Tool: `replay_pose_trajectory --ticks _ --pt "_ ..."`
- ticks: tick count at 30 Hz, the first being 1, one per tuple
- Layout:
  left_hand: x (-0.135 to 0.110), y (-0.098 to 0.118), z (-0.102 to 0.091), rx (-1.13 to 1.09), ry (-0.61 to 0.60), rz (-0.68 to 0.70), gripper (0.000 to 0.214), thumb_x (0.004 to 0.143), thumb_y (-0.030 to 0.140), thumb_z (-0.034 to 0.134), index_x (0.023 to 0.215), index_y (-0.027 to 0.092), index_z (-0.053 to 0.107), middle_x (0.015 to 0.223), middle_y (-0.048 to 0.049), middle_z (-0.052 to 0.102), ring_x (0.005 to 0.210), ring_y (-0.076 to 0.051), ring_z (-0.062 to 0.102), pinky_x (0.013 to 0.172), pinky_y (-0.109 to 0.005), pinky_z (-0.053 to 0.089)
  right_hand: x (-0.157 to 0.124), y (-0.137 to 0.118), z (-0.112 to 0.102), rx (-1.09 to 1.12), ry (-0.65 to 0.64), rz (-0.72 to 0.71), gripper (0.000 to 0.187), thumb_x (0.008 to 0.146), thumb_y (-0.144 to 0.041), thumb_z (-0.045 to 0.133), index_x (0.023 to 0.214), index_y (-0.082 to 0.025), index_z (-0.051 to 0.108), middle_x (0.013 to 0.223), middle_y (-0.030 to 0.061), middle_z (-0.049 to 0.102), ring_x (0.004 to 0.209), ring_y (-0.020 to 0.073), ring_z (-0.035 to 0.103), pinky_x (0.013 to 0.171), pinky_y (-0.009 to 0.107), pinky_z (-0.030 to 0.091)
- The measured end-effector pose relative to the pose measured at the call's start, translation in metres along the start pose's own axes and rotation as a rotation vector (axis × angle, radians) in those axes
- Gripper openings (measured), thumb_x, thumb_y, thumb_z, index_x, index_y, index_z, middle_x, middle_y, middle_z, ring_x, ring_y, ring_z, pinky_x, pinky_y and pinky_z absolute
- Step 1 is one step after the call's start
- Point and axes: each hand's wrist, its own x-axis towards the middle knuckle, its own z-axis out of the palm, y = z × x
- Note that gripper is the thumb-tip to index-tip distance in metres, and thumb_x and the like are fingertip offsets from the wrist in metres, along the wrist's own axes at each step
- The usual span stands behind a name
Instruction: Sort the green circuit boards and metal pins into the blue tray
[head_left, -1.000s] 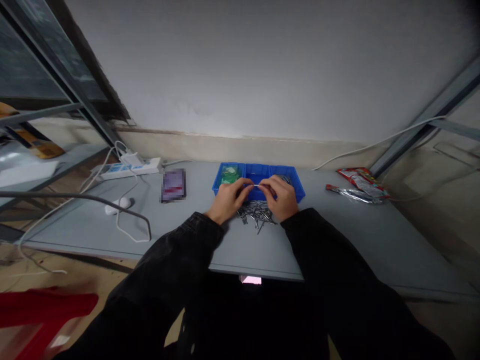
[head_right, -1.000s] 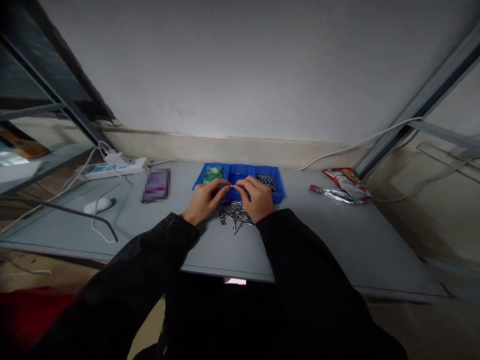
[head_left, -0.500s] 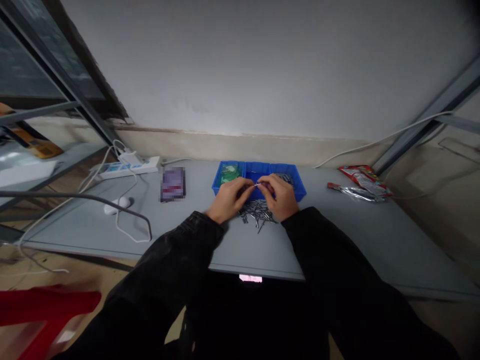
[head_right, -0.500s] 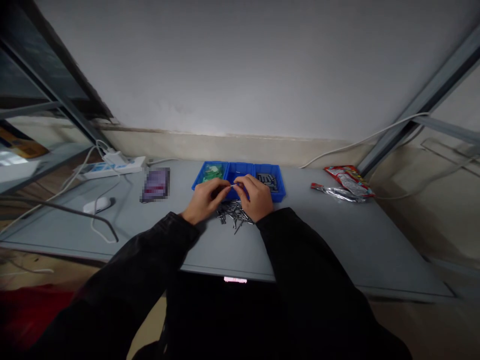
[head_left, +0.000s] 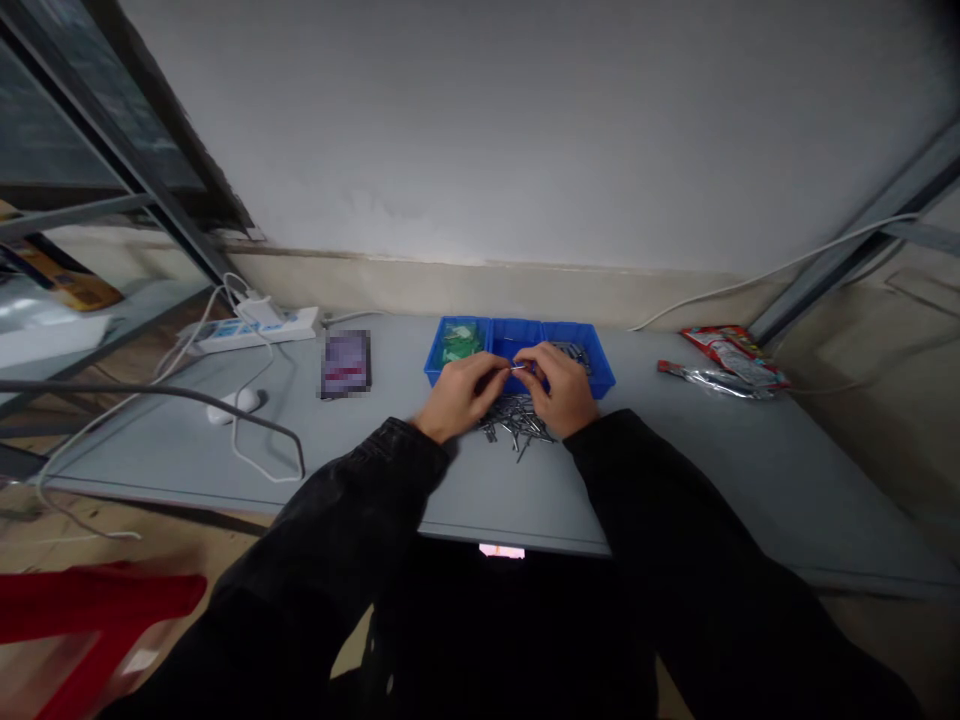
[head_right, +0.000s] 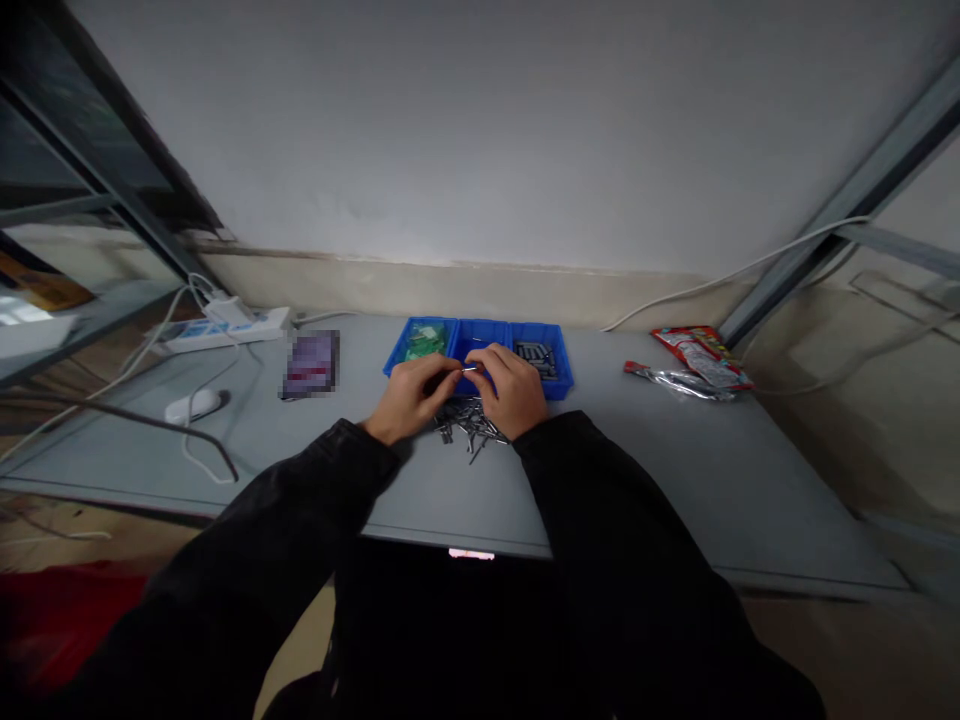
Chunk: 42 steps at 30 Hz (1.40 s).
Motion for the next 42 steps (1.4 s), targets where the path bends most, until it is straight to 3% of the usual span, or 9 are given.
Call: replay_pose_trajectory --ticks 11,17,27,33,42 --pt "-0.0009 -0.0017 -0.0003 0.001 -0.019 0.036 0.017 0.099 0.022 0.052 0.096 0.014 0.067 0.084 -0.0044 0.068 0.072 -0.012 0.059 0.07 -0.026 0.048 -0.0019 0.0021 0.0033 -0.003 -0.032 -0.012 0.02 0.102 -0.025 0.045 0.087 -0.022 0.058 0.086 0.0055 0.063 0.084 0.0208 0.059 0.079 0.035 0.048" --pt "-0.0001 -0.0027 -0.0013 0.018 -0.011 0.023 0.018 0.099 0.022 0.052 0.093 0.014 0.066 0.082 -0.0037 0.067 0.07 -0.012 0.058 0.068 -0.026 0.047 -0.0005 -0.0021 0.0007 0.004 -0.048 -0.018 0.012 0.101 -0.024 0.047 0.098 -0.021 0.059 0.089 0.006 0.063 0.084 0.0211 0.059 0.078 0.035 0.048" --pt "-0.001 0.0002 -0.0005 0.008 -0.033 0.048 0.019 0.101 0.024 0.05 0.099 0.014 0.067 0.09 -0.0059 0.07 0.077 -0.013 0.062 0.074 -0.028 0.051 -0.001 0.0026 0.0016 -0.025 -0.038 -0.005 0.025 0.104 -0.029 0.042 0.083 -0.022 0.056 0.085 0.0055 0.062 0.084 0.0217 0.059 0.079 0.036 0.047" --pt "-0.0005 -0.0012 -0.0022 0.011 -0.024 0.023 0.021 0.102 0.025 0.049 0.099 0.014 0.067 0.088 -0.006 0.07 0.076 -0.014 0.062 0.074 -0.028 0.051 -0.0007 0.0012 0.0004 -0.01 -0.051 -0.017 0.011 0.101 -0.024 0.048 0.099 -0.021 0.058 0.089 0.006 0.063 0.083 0.0216 0.058 0.077 0.035 0.046" --pt "-0.0015 -0.0012 -0.0002 0.006 -0.025 0.023 0.02 0.101 0.024 0.05 0.099 0.014 0.068 0.09 -0.0063 0.071 0.078 -0.014 0.063 0.075 -0.029 0.051 -0.0008 0.0041 0.0 0.005 -0.06 -0.017 0.019 0.103 -0.025 0.044 0.092 -0.023 0.058 0.09 0.0056 0.063 0.087 0.0217 0.06 0.082 0.036 0.048"
